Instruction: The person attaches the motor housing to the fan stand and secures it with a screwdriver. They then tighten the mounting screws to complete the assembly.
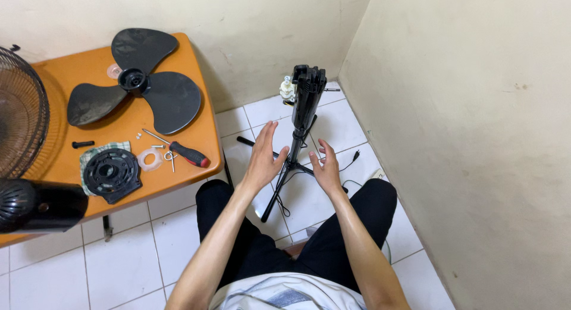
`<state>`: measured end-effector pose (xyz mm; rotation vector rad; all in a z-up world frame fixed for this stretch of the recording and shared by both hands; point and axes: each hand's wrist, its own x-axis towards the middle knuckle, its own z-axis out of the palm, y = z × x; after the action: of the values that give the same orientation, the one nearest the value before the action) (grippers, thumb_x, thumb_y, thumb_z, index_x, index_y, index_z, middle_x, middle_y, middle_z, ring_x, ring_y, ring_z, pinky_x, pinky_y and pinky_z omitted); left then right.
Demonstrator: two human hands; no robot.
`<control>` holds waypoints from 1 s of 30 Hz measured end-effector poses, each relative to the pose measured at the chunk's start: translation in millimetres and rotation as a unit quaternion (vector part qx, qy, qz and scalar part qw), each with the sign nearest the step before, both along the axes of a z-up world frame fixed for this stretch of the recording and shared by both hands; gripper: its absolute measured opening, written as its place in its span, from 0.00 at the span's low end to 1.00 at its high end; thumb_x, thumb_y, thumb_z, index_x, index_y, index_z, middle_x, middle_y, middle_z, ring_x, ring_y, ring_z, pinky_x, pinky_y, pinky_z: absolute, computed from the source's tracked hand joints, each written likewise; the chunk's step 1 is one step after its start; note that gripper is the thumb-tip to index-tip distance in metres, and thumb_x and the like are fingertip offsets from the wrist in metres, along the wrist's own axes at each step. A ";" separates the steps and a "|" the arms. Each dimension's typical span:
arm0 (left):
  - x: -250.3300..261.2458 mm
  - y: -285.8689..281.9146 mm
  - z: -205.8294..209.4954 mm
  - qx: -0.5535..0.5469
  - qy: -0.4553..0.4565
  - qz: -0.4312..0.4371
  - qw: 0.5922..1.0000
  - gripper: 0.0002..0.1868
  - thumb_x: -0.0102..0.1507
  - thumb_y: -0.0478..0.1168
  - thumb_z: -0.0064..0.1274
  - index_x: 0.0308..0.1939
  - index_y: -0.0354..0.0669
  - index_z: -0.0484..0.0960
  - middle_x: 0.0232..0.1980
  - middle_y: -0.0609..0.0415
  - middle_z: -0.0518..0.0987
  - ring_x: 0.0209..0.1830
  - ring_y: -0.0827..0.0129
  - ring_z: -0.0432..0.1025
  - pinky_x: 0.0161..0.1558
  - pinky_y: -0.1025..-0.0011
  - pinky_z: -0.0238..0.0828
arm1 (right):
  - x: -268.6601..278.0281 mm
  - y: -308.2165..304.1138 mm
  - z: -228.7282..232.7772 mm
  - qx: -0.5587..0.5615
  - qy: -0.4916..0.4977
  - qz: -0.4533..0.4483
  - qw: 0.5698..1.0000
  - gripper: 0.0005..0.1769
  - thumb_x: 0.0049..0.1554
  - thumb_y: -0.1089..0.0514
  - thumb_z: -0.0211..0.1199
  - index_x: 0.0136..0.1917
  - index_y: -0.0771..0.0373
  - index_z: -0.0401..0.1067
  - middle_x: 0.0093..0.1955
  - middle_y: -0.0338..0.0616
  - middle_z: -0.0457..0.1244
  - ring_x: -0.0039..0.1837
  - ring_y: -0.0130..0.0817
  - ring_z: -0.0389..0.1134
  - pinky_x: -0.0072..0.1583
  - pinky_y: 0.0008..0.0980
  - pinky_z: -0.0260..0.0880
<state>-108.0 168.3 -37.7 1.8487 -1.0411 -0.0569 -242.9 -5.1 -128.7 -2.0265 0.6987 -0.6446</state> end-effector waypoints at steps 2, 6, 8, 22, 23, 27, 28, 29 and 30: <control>7.4 -15.5 12.7 -0.005 -0.005 -0.008 1.000 0.41 0.64 0.41 0.60 0.76 0.36 0.56 0.78 0.31 0.58 0.78 0.40 0.55 0.75 0.54 0.52 | 4.0 -3.4 -8.8 0.024 -0.010 0.001 1.000 0.35 0.62 0.49 0.63 0.76 0.63 0.58 0.75 0.52 0.57 0.69 0.42 0.64 0.59 0.38 0.70; 33.0 -59.3 51.2 -0.046 -0.039 -0.038 0.997 0.46 0.62 0.42 0.64 0.77 0.36 0.53 0.78 0.30 0.57 0.79 0.39 0.52 0.76 0.53 0.51 | 21.4 -18.6 -23.8 0.068 -0.034 -0.011 0.997 0.39 0.59 0.51 0.66 0.77 0.65 0.54 0.77 0.53 0.56 0.69 0.43 0.63 0.58 0.38 0.72; 43.1 -78.2 70.1 -0.052 -0.052 -0.047 0.996 0.47 0.61 0.42 0.66 0.78 0.39 0.54 0.79 0.32 0.57 0.79 0.39 0.53 0.75 0.53 0.52 | 27.7 -28.1 -31.9 0.072 -0.019 -0.008 0.997 0.41 0.57 0.53 0.67 0.77 0.65 0.53 0.77 0.54 0.55 0.67 0.44 0.64 0.55 0.38 0.74; 75.6 -127.5 84.7 -0.027 0.000 -0.096 0.995 0.42 0.57 0.42 0.71 0.72 0.44 0.64 0.63 0.47 0.74 0.65 0.54 0.70 0.64 0.61 0.68 | 78.9 -58.3 -33.4 0.091 -0.043 0.024 0.995 0.50 0.53 0.53 0.73 0.78 0.63 0.48 0.74 0.55 0.56 0.67 0.45 0.64 0.53 0.39 0.75; 78.5 -128.9 85.3 -0.025 0.009 -0.099 0.995 0.41 0.57 0.42 0.71 0.70 0.45 0.66 0.63 0.48 0.74 0.65 0.55 0.71 0.63 0.61 0.69 | 86.6 -60.3 -29.1 0.066 -0.034 0.020 0.997 0.51 0.52 0.52 0.74 0.78 0.64 0.47 0.73 0.55 0.57 0.67 0.44 0.65 0.53 0.39 0.74; 86.6 -134.0 90.3 0.016 0.050 -0.098 0.994 0.38 0.54 0.44 0.73 0.64 0.47 0.70 0.62 0.51 0.76 0.61 0.57 0.73 0.58 0.62 0.71 | 107.2 -67.1 -19.2 0.011 0.009 0.022 1.000 0.54 0.51 0.53 0.77 0.79 0.66 0.47 0.61 0.53 0.63 0.60 0.42 0.68 0.57 0.39 0.70; 89.6 -135.3 91.8 0.024 0.055 -0.097 0.993 0.38 0.54 0.44 0.73 0.64 0.48 0.70 0.61 0.51 0.77 0.60 0.57 0.73 0.57 0.62 0.71 | 111.8 -66.5 -19.4 0.034 -0.003 0.019 0.999 0.51 0.52 0.53 0.75 0.78 0.65 0.48 0.59 0.52 0.64 0.59 0.40 0.69 0.58 0.38 0.71; 92.1 -135.9 92.6 0.032 0.061 -0.096 0.993 0.38 0.53 0.45 0.73 0.63 0.48 0.71 0.60 0.52 0.78 0.60 0.58 0.74 0.56 0.62 0.71 | 113.9 -64.3 -21.0 0.057 -0.013 0.017 0.998 0.48 0.53 0.54 0.74 0.78 0.65 0.50 0.58 0.50 0.65 0.58 0.38 0.71 0.58 0.37 0.72; 94.4 -136.7 93.1 0.041 0.067 -0.094 0.992 0.38 0.53 0.45 0.74 0.63 0.49 0.72 0.60 0.53 0.78 0.59 0.58 0.74 0.56 0.62 0.71 | 115.8 -63.0 -23.0 0.080 -0.023 0.015 0.996 0.45 0.55 0.54 0.72 0.77 0.64 0.51 0.57 0.49 0.66 0.56 0.36 0.73 0.58 0.36 0.72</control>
<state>-13.6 31.6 55.5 1.7882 -1.1289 -0.3355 -127.1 -68.0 -151.7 -1.8652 0.6703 -0.5978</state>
